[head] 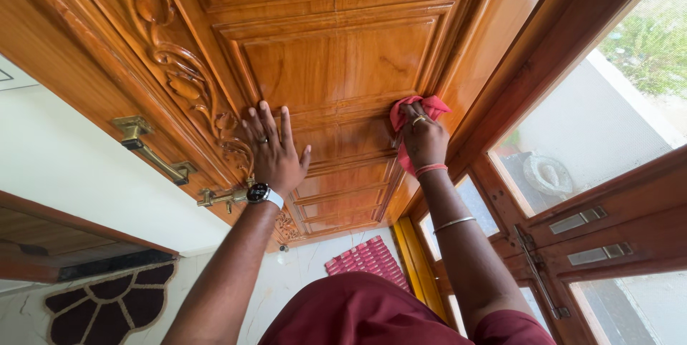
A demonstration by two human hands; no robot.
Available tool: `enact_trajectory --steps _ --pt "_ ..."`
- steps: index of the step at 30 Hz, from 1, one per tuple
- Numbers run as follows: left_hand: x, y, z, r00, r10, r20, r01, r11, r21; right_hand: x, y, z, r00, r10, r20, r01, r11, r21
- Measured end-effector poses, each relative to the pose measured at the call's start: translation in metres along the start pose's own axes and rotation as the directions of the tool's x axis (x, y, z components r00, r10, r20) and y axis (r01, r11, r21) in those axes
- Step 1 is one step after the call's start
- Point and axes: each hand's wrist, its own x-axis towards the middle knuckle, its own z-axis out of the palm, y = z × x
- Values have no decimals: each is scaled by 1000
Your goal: The person wipes a wooden door with a red cloth, moving systematically from the top edge down to the lower panels and around the handle area. The person then walks away from the door while holding the cloth.
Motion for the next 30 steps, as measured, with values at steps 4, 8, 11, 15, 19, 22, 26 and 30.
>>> enact_trajectory --steps 4,8,11,15,19,22,26,30 --pt "-2 0 1 990 -16 138 11 999 34 -13 8 14 966 259 -26 -252 956 150" --pt "1 6 4 957 -88 277 70 995 75 -33 18 48 895 441 -66 -347 781 519" --pt "7 11 11 932 -126 341 91 989 115 -44 27 70 826 563 22 -428 601 675" --pt "7 13 26 926 -138 351 89 984 152 -64 33 81 756 641 130 -568 546 616" --pt "7 10 38 933 -139 333 94 985 147 -71 39 90 686 712 147 -663 529 530" --pt "6 9 43 932 -146 333 113 987 115 -72 45 94 642 751 153 -713 512 479" --pt "5 3 52 946 -116 302 78 988 134 -54 45 89 588 790 174 -711 402 577" --pt "-4 -4 66 969 -83 234 64 994 89 -31 25 67 647 758 86 -637 475 606"
